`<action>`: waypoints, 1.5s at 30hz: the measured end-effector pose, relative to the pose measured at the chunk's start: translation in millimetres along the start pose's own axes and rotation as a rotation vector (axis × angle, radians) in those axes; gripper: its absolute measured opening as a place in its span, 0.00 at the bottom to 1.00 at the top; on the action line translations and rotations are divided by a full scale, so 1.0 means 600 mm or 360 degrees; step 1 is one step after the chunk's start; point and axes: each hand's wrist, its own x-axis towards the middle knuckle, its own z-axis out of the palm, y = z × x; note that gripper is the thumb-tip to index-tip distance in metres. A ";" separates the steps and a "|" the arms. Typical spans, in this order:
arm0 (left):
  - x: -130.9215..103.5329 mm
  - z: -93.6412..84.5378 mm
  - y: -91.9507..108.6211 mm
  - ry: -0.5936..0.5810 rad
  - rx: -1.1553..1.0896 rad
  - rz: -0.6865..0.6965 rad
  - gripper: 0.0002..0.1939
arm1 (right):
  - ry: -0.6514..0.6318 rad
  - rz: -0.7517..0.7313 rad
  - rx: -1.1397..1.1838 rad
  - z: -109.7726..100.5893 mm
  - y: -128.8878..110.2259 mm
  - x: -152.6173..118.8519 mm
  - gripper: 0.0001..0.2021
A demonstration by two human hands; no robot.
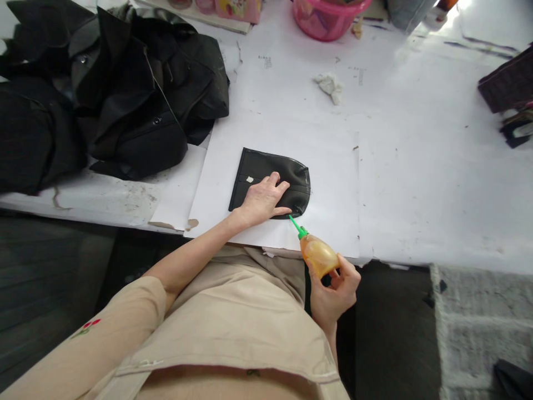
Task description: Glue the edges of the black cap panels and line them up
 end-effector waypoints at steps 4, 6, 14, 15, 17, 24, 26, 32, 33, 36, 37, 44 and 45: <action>0.000 -0.001 -0.001 -0.0011 -0.0029 -0.0010 0.30 | -0.0033 -0.0036 0.0012 -0.002 -0.003 0.002 0.26; -0.001 -0.003 -0.005 -0.0008 -0.0072 -0.0009 0.30 | -0.0018 -0.0048 0.0023 -0.002 -0.005 0.002 0.26; 0.000 -0.008 -0.020 -0.0024 -0.0249 0.0004 0.28 | -0.0068 0.0022 0.0068 0.008 -0.007 -0.011 0.27; 0.000 -0.007 -0.019 -0.0014 -0.0250 0.0001 0.28 | -0.0076 0.0035 0.0072 0.011 -0.007 -0.013 0.27; 0.000 -0.006 -0.018 0.0001 -0.0264 -0.0008 0.27 | -0.0082 0.0049 0.0076 0.015 -0.009 -0.017 0.27; -0.017 -0.012 -0.041 0.0102 -0.0672 0.0022 0.18 | -0.0100 0.0024 0.0147 0.023 -0.014 -0.019 0.27; -0.030 -0.018 -0.056 0.0180 -0.0734 -0.0024 0.14 | -0.0112 0.0025 0.0163 0.025 -0.014 -0.018 0.27; -0.074 -0.032 -0.105 0.0394 -0.0481 -0.0337 0.11 | -0.0182 0.0006 0.0185 0.033 -0.018 -0.019 0.27; -0.080 -0.033 -0.112 0.0389 -0.0435 -0.0401 0.11 | -0.0188 -0.0008 0.0186 0.034 -0.018 -0.020 0.27; -0.093 -0.033 -0.125 0.0317 -0.0338 -0.0590 0.12 | -0.0203 -0.0040 0.0188 0.038 -0.021 -0.020 0.27; -0.095 -0.033 -0.127 0.0283 -0.0323 -0.0639 0.11 | -0.0207 -0.0046 0.0188 0.040 -0.022 -0.020 0.28; -0.097 -0.026 -0.129 0.0113 -0.0262 -0.0768 0.11 | -0.0269 -0.0108 0.0185 0.051 -0.032 -0.016 0.28; -0.096 -0.027 -0.129 0.0102 -0.0259 -0.0775 0.11 | -0.0281 -0.0120 0.0181 0.052 -0.033 -0.016 0.28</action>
